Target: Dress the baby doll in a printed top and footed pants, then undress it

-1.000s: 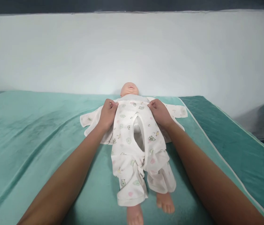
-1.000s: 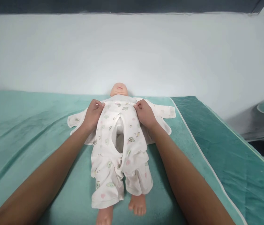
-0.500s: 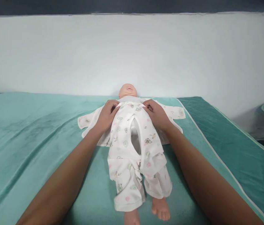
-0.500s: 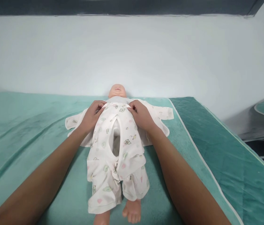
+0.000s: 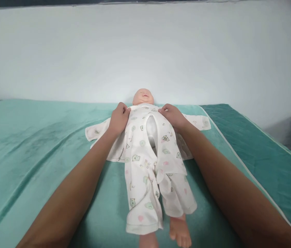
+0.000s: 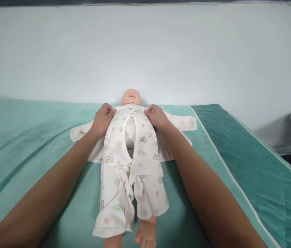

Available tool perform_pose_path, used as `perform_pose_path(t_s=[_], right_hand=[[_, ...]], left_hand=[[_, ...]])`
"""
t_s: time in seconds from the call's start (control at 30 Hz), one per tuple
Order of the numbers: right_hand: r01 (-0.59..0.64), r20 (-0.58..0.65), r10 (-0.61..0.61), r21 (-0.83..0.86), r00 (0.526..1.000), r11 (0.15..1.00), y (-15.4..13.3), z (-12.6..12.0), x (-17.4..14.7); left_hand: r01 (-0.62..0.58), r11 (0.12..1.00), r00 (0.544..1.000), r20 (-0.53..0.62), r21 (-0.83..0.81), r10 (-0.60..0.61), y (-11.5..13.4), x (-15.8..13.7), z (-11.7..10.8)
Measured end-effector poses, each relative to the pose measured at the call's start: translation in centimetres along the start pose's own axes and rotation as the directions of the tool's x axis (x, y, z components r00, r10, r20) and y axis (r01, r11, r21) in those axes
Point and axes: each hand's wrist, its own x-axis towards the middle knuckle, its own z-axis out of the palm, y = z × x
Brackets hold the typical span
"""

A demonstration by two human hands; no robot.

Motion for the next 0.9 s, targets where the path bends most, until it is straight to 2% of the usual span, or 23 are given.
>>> perform_pose_path(t_s=[0.07,0.23,0.37,0.5,0.57,0.67,0.77,0.87,0.9], right_hand=[[-0.032,-0.019,0.034,0.067,0.999,0.997,0.2,0.2,0.1],[-0.010,-0.063,0.019,0.147,0.998,0.989,0.7,0.2,-0.9],[0.045,-0.095,-0.035,0.103,0.995,0.994,0.7,-0.1,-2.5],[0.053,-0.082,-0.049,0.040,0.995,0.998,0.7,-0.7,-3.9],[0.039,-0.088,-0.042,-0.028,0.995,0.999,1.0,-0.9,-4.5],[0.029,-0.068,-0.033,-0.063,0.997,0.998,1.8,-1.0,-5.4],[0.002,-0.006,-0.001,0.033,1.000,0.999,2.4,-1.0,-6.3],[-0.067,0.141,0.038,0.204,0.989,0.977,2.4,-1.2,-7.1],[-0.091,0.194,0.040,0.259,0.980,0.962,2.3,-1.4,-7.3]], left_hand=[[0.009,1.000,1.000,0.000,0.000,-0.009,0.0,-0.3,0.3],[0.027,0.998,1.000,-0.003,0.055,-0.027,0.1,-1.5,0.0],[0.031,0.976,0.998,0.049,0.215,-0.043,-0.4,-2.3,-0.7],[0.027,0.972,0.989,0.133,0.235,-0.059,-0.7,-2.9,-1.5],[0.074,0.980,0.967,0.225,0.186,-0.115,-0.6,-3.3,-1.9],[0.208,0.977,0.913,0.347,0.052,-0.213,-0.1,-4.3,-2.5],[0.309,0.945,0.890,0.385,-0.111,-0.246,0.4,-5.3,-2.8],[0.376,0.891,0.864,0.444,-0.254,-0.237,0.6,-6.0,-2.9],[0.364,0.890,0.869,0.445,-0.275,-0.218,0.6,-6.1,-2.8]])
